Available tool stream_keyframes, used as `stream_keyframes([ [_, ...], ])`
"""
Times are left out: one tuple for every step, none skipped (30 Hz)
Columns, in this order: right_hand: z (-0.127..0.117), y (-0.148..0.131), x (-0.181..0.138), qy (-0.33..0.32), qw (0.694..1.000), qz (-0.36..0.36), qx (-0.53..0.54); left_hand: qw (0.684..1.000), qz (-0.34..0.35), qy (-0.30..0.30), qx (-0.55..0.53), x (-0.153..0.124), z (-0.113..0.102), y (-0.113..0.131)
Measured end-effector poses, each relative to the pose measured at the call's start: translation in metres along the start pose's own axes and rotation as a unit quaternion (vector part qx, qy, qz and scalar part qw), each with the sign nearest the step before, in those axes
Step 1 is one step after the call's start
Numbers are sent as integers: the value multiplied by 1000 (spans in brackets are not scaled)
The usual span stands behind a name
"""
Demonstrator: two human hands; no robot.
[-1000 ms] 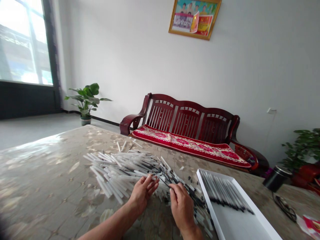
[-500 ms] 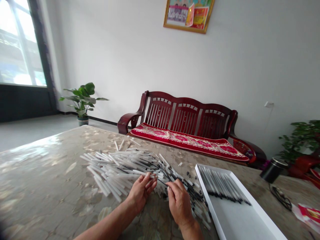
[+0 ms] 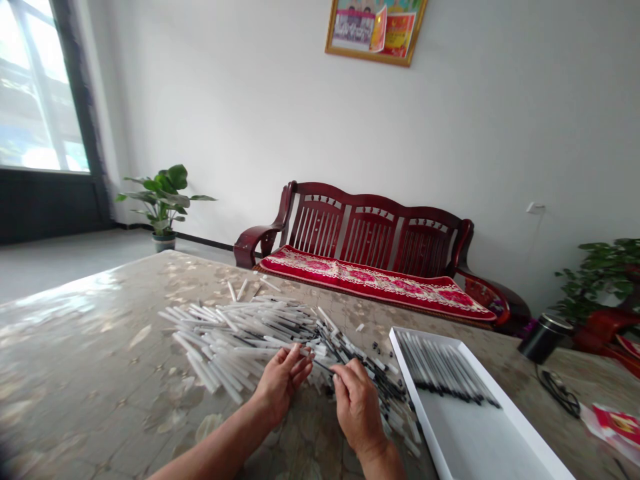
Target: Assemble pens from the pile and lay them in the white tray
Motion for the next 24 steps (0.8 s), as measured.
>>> stream_keyframes([
  [0,0,0,0,1000,-1,-3,1000,4,-6,7,0,0,0],
  [0,1,0,0,1000,-2,-7,1000,8,-12,14,1,-1,0],
  [-1,1,0,0,1000,-3,-11,1000,12,-18,21,1,-1,0],
  [-1,1,0,0,1000,-5,-16,999,16,-25,29,1,-1,-1],
  [-1,2,0,0,1000,-7,-20,998,20,-34,38,1,-1,-1],
  [-2,3,0,1,1000,-8,-24,998,25,-42,48,1,-1,-2],
  [-2,3,1,2,1000,-9,-27,997,28,-50,57,1,-1,-2],
  [-3,3,1,3,1000,-10,-30,996,29,-55,64,0,0,-3],
  [-3,3,1,2,999,-13,-31,996,26,-57,69,-1,0,-4],
  [-3,2,1,-1,999,-16,-32,996,21,-57,72,-2,0,-5],
  [-3,1,1,-5,999,-21,-30,995,13,-56,75,-4,1,-7],
  [-2,0,1,-10,999,-23,-25,995,3,-58,79,-6,2,-8],
  [-1,-1,1,-13,1000,-24,-15,995,-7,-63,83,-9,3,-10],
  [0,-3,1,-13,1000,-19,-1,994,-16,-71,85,-11,4,-12],
  [1,-5,1,-8,1000,-11,16,993,-26,-81,84,-14,5,-14],
  [3,-7,0,1,999,-1,34,992,-35,-91,80,-17,5,-17],
  [5,-10,0,13,999,9,52,991,-43,-102,73,-20,6,-19],
  [8,-13,0,24,997,18,70,990,-50,-113,67,-22,7,-22],
  [11,-17,0,33,995,26,86,989,-57,-122,63,-24,7,-25],
  [14,-21,0,38,994,30,102,988,-62,-130,63,-26,7,-28],
  [17,-25,-1,39,992,32,118,986,-69,-136,65,-27,6,-30],
  [20,-29,-1,37,990,37,135,985,-75,-142,68,-28,6,-33],
  [23,-32,-1,32,987,44,152,984,-82,-144,71,-28,5,-34],
  [25,-33,-1,26,983,55,172,983,-89,-145,72,-28,5,-36],
])
Point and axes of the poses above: each hand's wrist, its own x-axis towards the middle knuckle, its own z-axis out of the palm, y = z × x, the point moved 3 cm from there along x, towards the middle knuckle, and after that the axes turned 5 degrees about -x, right-handed, at the moved point
